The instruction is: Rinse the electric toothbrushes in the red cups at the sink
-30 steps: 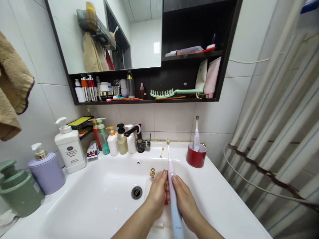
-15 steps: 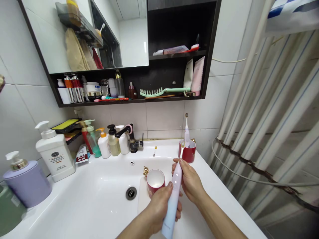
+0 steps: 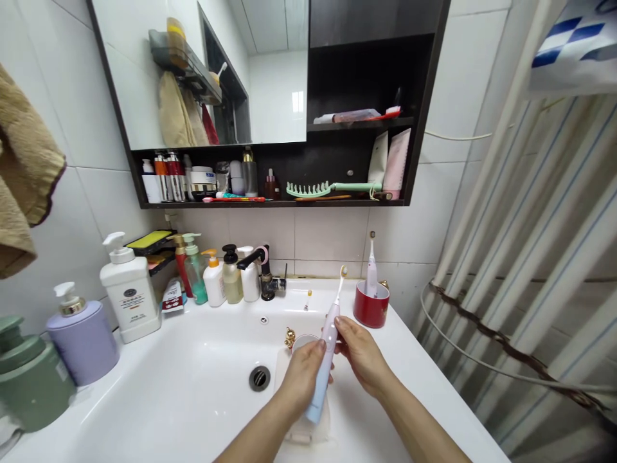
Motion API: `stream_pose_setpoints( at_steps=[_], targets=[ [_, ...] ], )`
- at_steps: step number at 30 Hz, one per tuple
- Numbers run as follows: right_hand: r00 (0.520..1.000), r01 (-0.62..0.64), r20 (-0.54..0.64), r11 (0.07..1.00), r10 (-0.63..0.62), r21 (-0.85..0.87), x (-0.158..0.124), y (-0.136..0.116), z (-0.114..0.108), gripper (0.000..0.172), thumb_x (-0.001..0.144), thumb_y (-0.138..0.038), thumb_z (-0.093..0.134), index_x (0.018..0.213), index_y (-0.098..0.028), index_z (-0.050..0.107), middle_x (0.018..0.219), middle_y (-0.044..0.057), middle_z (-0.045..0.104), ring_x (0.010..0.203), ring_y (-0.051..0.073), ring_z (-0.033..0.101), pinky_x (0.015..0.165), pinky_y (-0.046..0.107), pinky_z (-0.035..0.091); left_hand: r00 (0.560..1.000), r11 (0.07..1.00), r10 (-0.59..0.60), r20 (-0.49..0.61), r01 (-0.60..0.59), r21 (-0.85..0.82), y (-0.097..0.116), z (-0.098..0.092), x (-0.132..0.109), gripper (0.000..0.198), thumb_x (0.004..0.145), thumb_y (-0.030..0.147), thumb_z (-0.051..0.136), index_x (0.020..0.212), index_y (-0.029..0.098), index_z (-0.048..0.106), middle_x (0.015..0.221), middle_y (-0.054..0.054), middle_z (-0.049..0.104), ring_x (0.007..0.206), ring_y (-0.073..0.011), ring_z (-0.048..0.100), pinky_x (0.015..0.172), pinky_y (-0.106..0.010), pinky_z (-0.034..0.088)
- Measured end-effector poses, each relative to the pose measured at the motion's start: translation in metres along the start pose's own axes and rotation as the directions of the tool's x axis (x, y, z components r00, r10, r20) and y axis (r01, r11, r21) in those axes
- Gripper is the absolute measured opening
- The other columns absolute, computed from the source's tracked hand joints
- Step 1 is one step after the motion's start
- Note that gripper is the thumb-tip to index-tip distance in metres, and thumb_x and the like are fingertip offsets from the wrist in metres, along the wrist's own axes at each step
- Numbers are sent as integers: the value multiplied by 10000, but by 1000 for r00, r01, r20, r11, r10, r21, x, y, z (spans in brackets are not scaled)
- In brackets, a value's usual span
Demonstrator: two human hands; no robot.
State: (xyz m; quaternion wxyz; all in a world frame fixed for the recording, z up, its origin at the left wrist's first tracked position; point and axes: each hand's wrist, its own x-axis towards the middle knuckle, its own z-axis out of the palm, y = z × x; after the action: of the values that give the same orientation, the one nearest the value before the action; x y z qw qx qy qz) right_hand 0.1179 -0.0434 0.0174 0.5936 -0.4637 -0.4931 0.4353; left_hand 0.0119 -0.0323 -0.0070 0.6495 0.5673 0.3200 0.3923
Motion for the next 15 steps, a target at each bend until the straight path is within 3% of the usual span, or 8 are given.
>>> stream_pose_setpoints(
  at_steps=[4,7,9,11,15],
  targets=[
    [994,89,-56,994,-93,-69,25,-9,4,273,677,-375,380,760,-147,506,561,-24,481,519,86,419,521,218,353,982,995,95,-166,-91,33,3,-21,11,272,573,283,517,794,135,455,643,-9,485,559,-93,454,534,-204,339],
    [984,145,-84,979,-157,-142,44,-10,5,281,674,-368,380,816,-158,502,627,-15,514,578,94,432,579,220,346,937,931,230,-263,-134,339,-1,-37,13,139,572,238,503,682,157,474,647,-11,483,609,-117,449,585,-231,332],
    [982,152,-78,969,-170,-193,52,-1,5,286,663,-362,395,818,-153,513,620,-13,521,588,103,435,579,224,340,933,799,293,-208,-120,589,-7,-43,10,74,555,199,504,622,172,493,633,-12,491,617,-135,438,596,-250,317],
    [984,146,-66,959,-167,-242,55,13,6,284,653,-355,407,793,-140,530,586,-14,516,572,109,433,563,230,336,950,634,303,-77,-141,761,-14,-44,5,120,519,147,514,633,182,519,663,-23,507,655,-159,435,610,-264,305],
    [989,128,-34,938,-146,-322,54,45,11,272,667,-347,388,723,-134,548,546,-17,512,538,110,439,537,238,342,960,326,241,141,-217,920,-26,-38,3,176,525,97,470,665,171,547,718,-53,522,733,-190,430,646,-279,297]
  ],
)
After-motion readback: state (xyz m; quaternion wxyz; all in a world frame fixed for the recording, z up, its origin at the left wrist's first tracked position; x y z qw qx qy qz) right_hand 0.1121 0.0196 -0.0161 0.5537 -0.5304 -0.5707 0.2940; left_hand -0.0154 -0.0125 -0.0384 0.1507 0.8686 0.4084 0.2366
